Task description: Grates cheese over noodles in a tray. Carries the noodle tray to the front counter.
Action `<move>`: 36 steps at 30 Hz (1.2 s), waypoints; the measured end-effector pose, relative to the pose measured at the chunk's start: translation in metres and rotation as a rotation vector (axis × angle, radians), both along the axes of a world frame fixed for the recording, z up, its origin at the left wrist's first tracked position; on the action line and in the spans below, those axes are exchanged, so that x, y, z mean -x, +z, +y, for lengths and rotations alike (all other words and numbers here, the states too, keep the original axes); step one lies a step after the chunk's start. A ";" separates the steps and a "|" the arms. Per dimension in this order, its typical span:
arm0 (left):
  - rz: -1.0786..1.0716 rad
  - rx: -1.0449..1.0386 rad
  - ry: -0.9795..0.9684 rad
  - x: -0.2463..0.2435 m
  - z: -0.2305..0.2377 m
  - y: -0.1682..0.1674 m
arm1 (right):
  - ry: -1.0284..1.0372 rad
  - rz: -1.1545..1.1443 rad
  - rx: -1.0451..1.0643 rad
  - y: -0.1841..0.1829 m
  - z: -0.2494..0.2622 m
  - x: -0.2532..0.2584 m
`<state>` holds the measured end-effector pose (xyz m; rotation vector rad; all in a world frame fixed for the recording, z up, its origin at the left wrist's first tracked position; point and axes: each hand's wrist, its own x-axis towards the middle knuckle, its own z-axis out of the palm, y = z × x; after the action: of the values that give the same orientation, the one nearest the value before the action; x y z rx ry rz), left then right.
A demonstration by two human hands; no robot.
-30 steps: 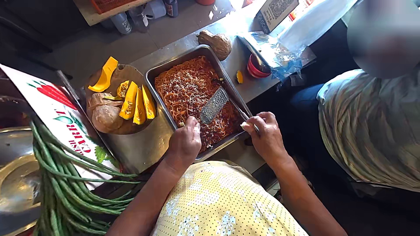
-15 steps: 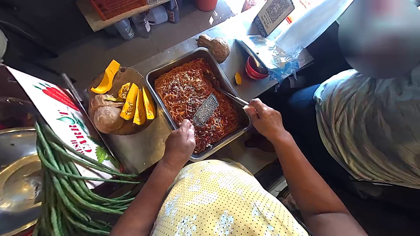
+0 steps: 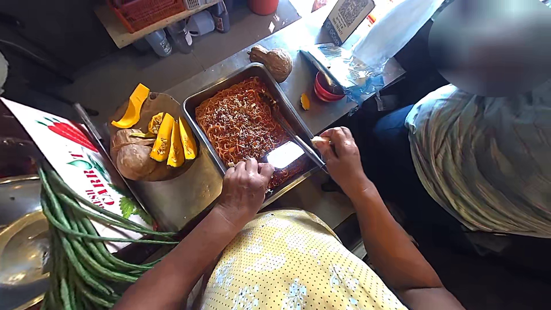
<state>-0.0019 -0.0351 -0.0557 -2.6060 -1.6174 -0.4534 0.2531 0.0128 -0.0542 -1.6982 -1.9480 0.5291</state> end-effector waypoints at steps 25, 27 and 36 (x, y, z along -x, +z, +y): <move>0.007 -0.033 0.003 0.007 -0.014 0.001 | 0.174 -0.057 -0.121 -0.011 -0.011 0.055; 0.002 -0.030 -0.002 0.008 -0.010 0.001 | 0.272 -0.048 -0.132 -0.020 -0.015 0.061; -0.275 0.013 0.154 0.048 -0.032 0.058 | 0.093 0.210 -0.427 0.028 -0.002 0.027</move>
<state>-0.0502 -0.0666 0.0019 -2.4920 -1.8873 -0.8230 0.2265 0.0109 -0.0263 -1.2411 -1.8340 0.2827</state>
